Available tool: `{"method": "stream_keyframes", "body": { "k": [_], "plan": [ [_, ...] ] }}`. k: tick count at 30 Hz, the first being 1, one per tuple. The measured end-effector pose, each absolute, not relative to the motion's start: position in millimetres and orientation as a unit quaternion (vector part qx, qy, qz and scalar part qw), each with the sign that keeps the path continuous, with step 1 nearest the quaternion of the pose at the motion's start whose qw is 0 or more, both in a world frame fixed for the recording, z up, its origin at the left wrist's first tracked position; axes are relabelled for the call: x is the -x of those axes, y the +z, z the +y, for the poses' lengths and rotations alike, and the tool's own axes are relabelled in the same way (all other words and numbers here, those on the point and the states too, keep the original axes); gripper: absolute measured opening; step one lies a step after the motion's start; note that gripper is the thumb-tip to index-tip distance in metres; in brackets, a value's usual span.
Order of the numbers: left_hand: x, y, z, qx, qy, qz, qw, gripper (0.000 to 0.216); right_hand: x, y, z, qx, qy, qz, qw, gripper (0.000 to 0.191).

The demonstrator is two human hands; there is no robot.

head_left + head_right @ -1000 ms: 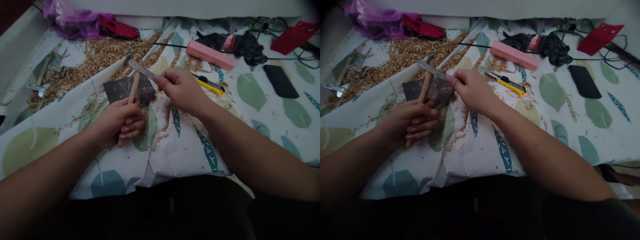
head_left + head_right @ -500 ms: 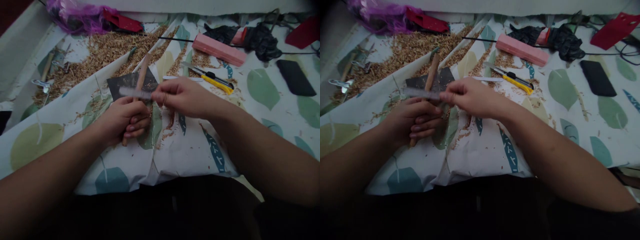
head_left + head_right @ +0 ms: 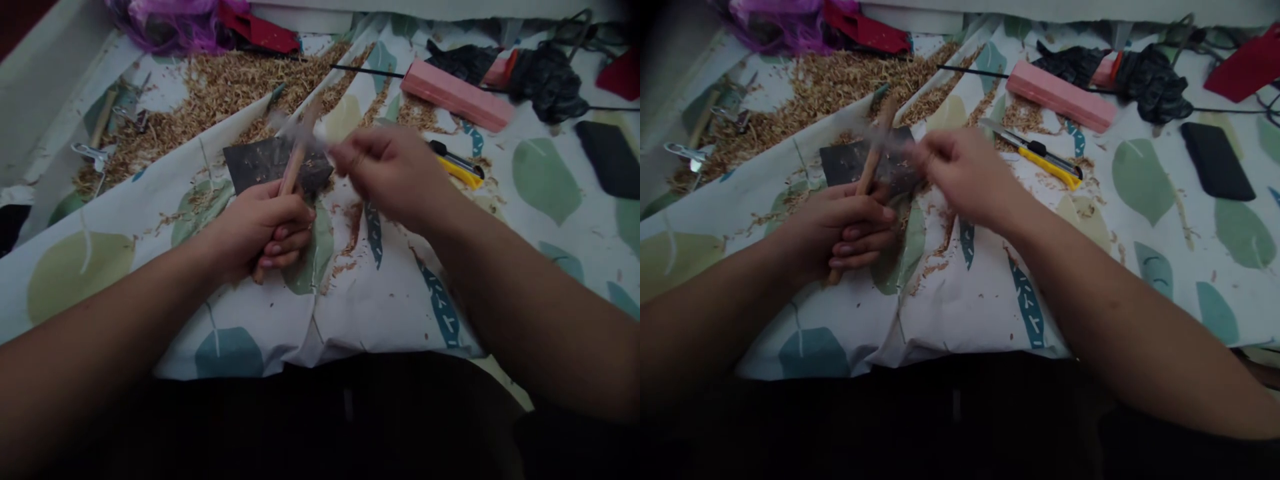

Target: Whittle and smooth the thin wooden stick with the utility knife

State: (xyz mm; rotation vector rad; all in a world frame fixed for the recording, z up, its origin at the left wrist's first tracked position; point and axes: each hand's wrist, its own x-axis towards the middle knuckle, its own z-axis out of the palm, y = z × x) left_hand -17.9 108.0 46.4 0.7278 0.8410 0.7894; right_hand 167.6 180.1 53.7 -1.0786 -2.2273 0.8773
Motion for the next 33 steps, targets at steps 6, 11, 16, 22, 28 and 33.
{"method": "stream_keyframes", "body": {
  "k": [6, 11, 16, 22, 28, 33],
  "plan": [
    [17.1, 46.2, 110.2, -0.331, 0.376, 0.39, 0.773, 0.029, -162.1, 50.6, 179.6, 0.409, 0.325, -0.811, 0.262, 0.045],
    [16.6, 45.3, 109.9, -0.336, 0.369, 0.385, 0.777, 0.029, -160.7, 48.1, 178.3, 0.382, 0.389, -0.801, 0.249, 0.044],
    [17.0, 47.7, 109.8, -0.323, 0.371, 0.397, 0.775, 0.029, -161.0, 44.4, 180.1, 0.397, 0.373, -0.796, 0.264, 0.04],
    [15.9, 48.0, 113.1, -0.321, 0.375, 0.401, 0.772, 0.03, -156.5, 49.3, 179.5, 0.382, 0.369, -0.806, 0.259, 0.037],
    [16.7, 45.8, 113.3, -0.313, 0.381, 0.392, 0.777, 0.031, -157.8, 48.7, 176.8, 0.382, 0.351, -0.811, 0.269, 0.043],
    [18.5, 46.2, 112.7, -0.302, 0.384, 0.388, 0.781, 0.032, -157.0, 42.3, 178.6, 0.417, 0.327, -0.793, 0.302, 0.047]
  ]
}}
